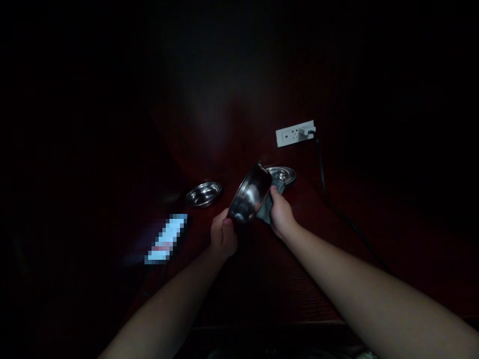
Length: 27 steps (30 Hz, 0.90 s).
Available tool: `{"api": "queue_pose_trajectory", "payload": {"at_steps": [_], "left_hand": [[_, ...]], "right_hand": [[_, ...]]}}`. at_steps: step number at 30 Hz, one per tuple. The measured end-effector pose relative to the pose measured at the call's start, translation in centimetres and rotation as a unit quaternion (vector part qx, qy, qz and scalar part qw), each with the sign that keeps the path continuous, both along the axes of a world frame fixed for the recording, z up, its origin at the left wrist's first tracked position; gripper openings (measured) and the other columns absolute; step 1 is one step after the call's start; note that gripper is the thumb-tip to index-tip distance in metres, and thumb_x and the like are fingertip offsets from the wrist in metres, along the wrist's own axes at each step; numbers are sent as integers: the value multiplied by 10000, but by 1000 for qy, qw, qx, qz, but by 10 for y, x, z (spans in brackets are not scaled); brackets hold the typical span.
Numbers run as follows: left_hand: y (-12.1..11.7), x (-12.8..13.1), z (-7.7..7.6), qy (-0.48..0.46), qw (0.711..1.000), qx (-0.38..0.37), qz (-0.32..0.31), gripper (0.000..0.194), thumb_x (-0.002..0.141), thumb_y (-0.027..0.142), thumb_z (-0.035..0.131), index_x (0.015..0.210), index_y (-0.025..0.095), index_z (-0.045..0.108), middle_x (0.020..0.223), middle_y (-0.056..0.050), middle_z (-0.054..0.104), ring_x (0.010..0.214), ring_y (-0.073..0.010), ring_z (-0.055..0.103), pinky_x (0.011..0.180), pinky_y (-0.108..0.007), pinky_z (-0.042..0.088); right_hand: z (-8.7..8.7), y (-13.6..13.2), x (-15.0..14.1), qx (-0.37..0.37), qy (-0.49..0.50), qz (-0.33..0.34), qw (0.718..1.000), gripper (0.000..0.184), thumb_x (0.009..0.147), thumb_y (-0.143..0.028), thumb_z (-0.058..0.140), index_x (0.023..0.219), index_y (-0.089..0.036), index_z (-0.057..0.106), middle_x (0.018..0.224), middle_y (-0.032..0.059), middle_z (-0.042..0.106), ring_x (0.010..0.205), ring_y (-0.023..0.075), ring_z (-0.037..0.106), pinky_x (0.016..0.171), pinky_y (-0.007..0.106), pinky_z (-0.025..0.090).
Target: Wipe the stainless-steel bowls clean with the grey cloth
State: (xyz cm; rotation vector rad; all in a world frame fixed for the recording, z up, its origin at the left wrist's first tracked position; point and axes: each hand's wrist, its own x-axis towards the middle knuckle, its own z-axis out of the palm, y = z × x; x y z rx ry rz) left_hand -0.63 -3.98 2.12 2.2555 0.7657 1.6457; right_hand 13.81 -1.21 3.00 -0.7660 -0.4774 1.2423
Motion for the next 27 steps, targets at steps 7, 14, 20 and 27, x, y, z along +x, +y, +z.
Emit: {"api": "queue_pose_trajectory", "payload": {"at_steps": [7, 14, 20, 27], "left_hand": [[1, -2, 2, 2, 999, -25, 34, 410, 909, 442, 246, 667, 184, 453, 578, 3, 434, 529, -124, 424, 525, -262, 323], [0, -1, 5, -15, 999, -22, 47, 436, 911, 437, 240, 732, 165, 529, 640, -38, 535, 603, -150, 507, 559, -274, 369], [1, -2, 5, -2, 996, -48, 73, 434, 915, 430, 243, 715, 164, 522, 606, -27, 525, 567, -143, 497, 526, -267, 352], [1, 0, 4, 46, 997, -12, 56, 370, 917, 374, 260, 633, 191, 410, 558, 3, 429, 511, -122, 416, 511, -269, 312]], "right_hand": [[-11, 11, 9, 24, -54, -57, 997, 308, 734, -473, 611, 822, -178, 619, 700, -11, 661, 636, 142, 614, 615, 265, 508], [-14, 7, 13, 63, -213, -130, 966, 444, 745, -574, 527, 875, -167, 648, 868, 43, 688, 877, 193, 613, 839, 322, 437], [2, -8, 14, 139, -303, -136, 933, 438, 775, -559, 485, 921, -177, 643, 981, 63, 670, 959, 202, 579, 929, 332, 385], [0, -8, 17, 207, -375, -142, 893, 415, 825, -522, 435, 988, -191, 624, 1033, 60, 653, 979, 227, 567, 955, 374, 375]]}}
